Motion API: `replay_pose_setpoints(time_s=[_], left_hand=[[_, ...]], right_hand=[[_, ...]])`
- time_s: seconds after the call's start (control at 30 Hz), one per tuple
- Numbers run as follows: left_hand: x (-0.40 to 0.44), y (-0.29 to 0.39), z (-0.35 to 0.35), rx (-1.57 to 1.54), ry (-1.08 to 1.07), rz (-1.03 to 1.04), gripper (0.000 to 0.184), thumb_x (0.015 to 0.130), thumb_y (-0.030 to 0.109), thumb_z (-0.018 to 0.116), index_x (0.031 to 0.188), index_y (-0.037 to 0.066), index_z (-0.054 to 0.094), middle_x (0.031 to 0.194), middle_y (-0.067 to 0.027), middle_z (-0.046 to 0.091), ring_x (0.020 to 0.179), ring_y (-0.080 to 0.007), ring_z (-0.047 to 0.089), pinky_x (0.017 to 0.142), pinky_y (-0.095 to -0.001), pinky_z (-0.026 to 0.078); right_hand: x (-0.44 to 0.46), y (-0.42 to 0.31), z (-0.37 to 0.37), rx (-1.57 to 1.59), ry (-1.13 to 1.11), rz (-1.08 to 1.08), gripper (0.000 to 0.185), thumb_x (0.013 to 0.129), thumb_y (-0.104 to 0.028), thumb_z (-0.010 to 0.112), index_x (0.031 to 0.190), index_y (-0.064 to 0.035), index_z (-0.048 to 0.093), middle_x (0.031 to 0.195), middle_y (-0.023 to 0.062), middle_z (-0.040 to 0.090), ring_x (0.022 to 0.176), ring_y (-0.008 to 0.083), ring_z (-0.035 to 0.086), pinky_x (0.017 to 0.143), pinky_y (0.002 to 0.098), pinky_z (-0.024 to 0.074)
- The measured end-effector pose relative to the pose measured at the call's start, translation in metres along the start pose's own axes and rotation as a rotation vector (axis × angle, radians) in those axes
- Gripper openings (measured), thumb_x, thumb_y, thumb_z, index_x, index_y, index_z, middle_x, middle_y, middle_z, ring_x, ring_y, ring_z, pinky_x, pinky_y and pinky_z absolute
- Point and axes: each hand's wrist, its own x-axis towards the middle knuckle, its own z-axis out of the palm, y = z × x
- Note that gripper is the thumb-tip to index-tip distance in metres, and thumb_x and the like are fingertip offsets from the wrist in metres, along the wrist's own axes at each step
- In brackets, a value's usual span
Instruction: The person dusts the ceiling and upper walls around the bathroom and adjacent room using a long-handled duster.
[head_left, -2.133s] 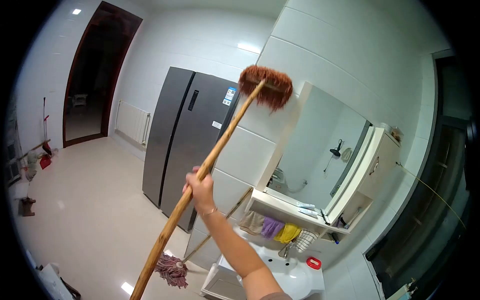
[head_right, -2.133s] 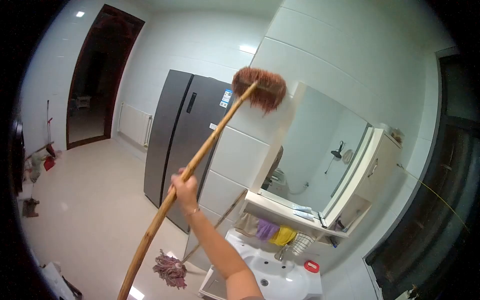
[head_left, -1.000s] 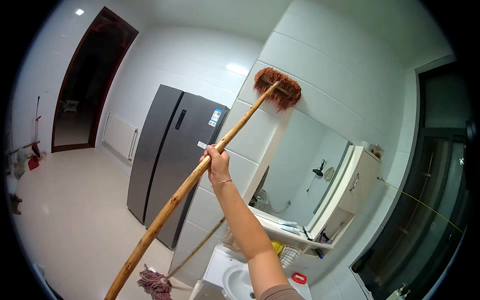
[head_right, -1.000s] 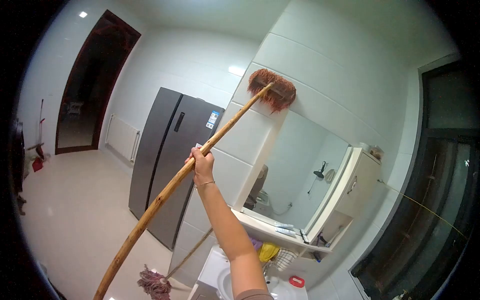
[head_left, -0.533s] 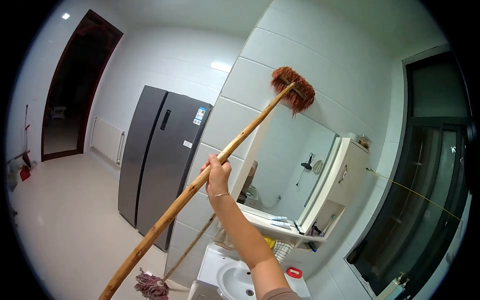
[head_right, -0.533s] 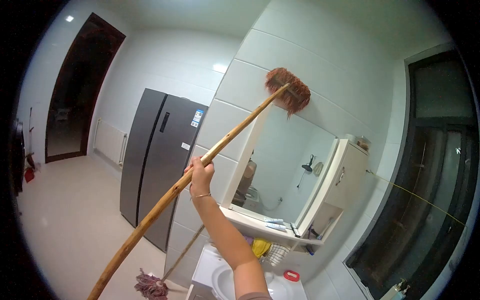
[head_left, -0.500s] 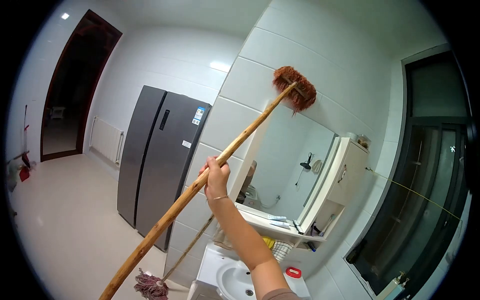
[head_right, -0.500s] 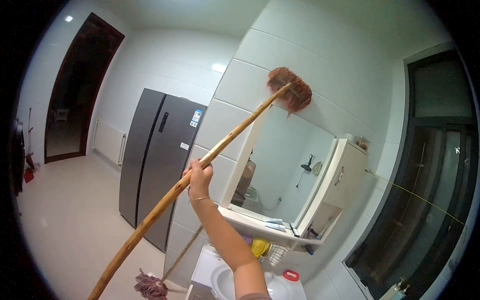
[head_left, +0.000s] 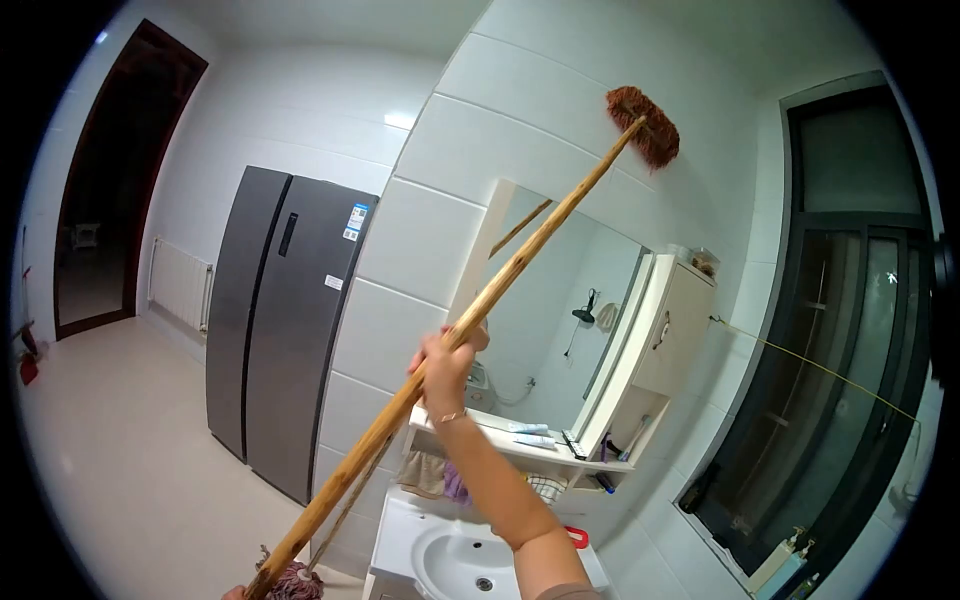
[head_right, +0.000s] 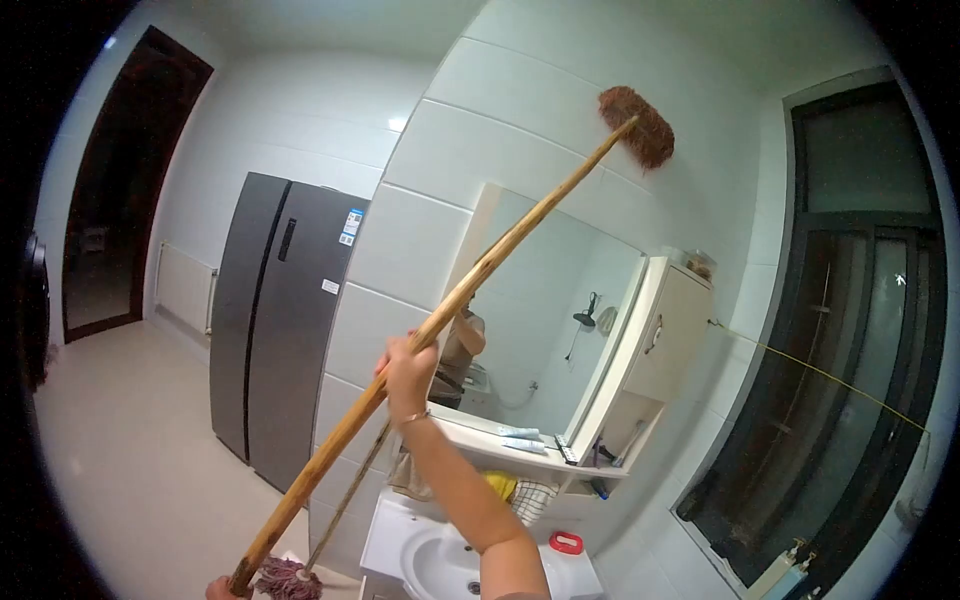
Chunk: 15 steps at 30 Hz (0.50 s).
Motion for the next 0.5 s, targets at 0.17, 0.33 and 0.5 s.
replay_pose_setpoints(time_s=[0.17, 0.33, 0.5], left_hand=[[0.036, 0.059, 0.025, -0.224, -0.028, 0.097, 0.017, 0.075, 0.015, 0.069, 0.079, 0.001, 0.061, 0.066, -0.0081, 0.061, 0.061, -0.0171, 0.058, 0.057, -0.0368, 0.048], [0.026, 0.093, 0.021, -0.372, -0.124, 0.063, 0.016, 0.076, 0.016, 0.067, 0.08, 0.002, 0.062, 0.069, -0.0097, 0.062, 0.06, -0.0172, 0.059, 0.057, -0.034, 0.048], [0.008, 0.023, 0.039, -0.17, -0.024, 0.168, 0.024, 0.078, 0.026, 0.066, 0.082, 0.003, 0.064, 0.074, -0.0163, 0.063, 0.071, -0.0289, 0.061, 0.064, -0.0395, 0.048]], right_hand=[[0.079, -0.04, 0.0, -0.068, 0.003, -0.063, 0.02, 0.078, -0.002, 0.053, 0.092, -0.0028, 0.038, 0.064, 0.0064, 0.048, 0.037, 0.0152, 0.047, 0.033, 0.0274, 0.0396], [0.1, -0.035, 0.01, -0.105, -0.065, -0.05, 0.02, 0.079, -0.003, 0.054, 0.093, -0.0019, 0.039, 0.065, 0.0061, 0.048, 0.037, 0.0154, 0.047, 0.034, 0.0275, 0.0392], [0.05, 0.009, 0.03, -0.098, -0.158, -0.011, 0.026, 0.081, -0.004, 0.056, 0.1, 0.0001, 0.039, 0.067, 0.0063, 0.049, 0.038, 0.0155, 0.049, 0.036, 0.0273, 0.0412]])
